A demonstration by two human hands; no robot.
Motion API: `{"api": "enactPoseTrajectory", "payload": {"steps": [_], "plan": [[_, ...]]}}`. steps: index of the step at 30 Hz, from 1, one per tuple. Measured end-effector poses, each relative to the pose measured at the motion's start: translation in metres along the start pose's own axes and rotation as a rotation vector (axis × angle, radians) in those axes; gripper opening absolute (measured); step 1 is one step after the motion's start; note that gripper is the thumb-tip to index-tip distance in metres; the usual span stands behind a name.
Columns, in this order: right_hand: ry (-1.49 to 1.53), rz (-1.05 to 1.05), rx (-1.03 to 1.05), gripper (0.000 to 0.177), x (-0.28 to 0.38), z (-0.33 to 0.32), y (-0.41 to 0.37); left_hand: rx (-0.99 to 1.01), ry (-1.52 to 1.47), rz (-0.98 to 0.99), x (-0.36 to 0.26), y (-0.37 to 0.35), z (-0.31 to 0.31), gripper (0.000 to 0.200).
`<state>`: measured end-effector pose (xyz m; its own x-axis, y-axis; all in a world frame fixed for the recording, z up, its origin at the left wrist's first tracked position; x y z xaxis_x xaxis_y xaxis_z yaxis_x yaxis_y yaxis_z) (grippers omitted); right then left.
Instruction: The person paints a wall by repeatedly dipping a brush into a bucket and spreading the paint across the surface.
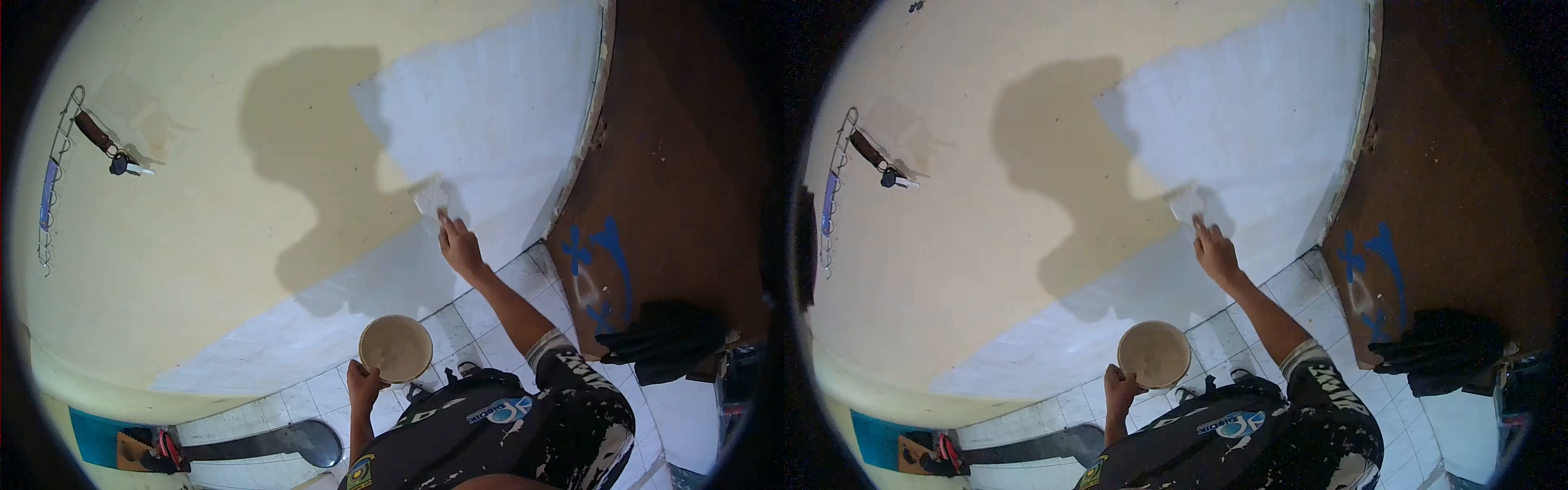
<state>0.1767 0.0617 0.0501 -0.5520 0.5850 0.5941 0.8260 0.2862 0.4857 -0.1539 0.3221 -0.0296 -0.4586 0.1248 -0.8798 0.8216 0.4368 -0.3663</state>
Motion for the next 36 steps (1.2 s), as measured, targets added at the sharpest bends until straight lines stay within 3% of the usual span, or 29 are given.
{"api": "enactPoseTrajectory", "payload": {"steps": [4, 8, 11, 15, 19, 21, 24, 27, 32, 36], "plan": [[-0.011, 0.209, 0.203, 0.046, -0.057, 0.051, -0.055, 0.015, -0.049, -0.015, 0.001, -0.005, -0.001, 0.024], [-0.018, 0.291, 0.232, 0.032, -0.073, 0.057, -0.057, 0.012, 0.012, -0.004, 0.008, 0.000, -0.005, 0.023], [0.063, 0.299, 0.212, 0.017, -0.032, 0.014, -0.008, 0.005, 0.017, -0.010, -0.003, -0.004, -0.003, 0.023], [0.113, 0.198, 0.186, 0.013, 0.038, -0.062, 0.057, -0.007, -0.004, -0.029, -0.017, -0.010, 0.001, 0.023], [0.213, 0.109, 0.126, 0.014, 0.102, -0.138, 0.087, -0.023, 0.020, 0.012, 0.011, 0.008, -0.005, 0.023], [0.189, -0.034, 0.049, 0.022, 0.136, -0.174, 0.099, -0.017, 0.123, 0.055, 0.022, 0.017, -0.008, 0.024], [0.219, -0.149, -0.091, 0.030, 0.180, -0.217, 0.109, 0.016, -0.023, 0.019, -0.008, 0.005, 0.003, 0.024], [0.116, -0.227, -0.222, 0.037, 0.173, -0.199, 0.117, 0.010, 0.002, 0.029, -0.006, 0.007, 0.002, 0.024], [-0.075, -0.289, -0.226, 0.053, 0.087, -0.088, 0.075, -0.007, 0.014, 0.026, -0.028, -0.009, 0.000, 0.024], [-0.092, -0.018, 0.036, 0.053, 0.016, -0.019, 0.014, -0.007, 0.055, 0.004, -0.015, -0.006, -0.001, 0.025]]}}
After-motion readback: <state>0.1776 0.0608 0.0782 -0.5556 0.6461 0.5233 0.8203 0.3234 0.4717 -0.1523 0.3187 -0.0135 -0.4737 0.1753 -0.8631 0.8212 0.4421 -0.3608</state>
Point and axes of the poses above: each hand's wrist, its own y-axis towards the middle knuckle, its own z-axis out of the palm, x = y × z, the point moved 9 cm from there along y, towards the middle knuckle, and after that the axes turned 10 degrees about x, right-handed, at the moved point
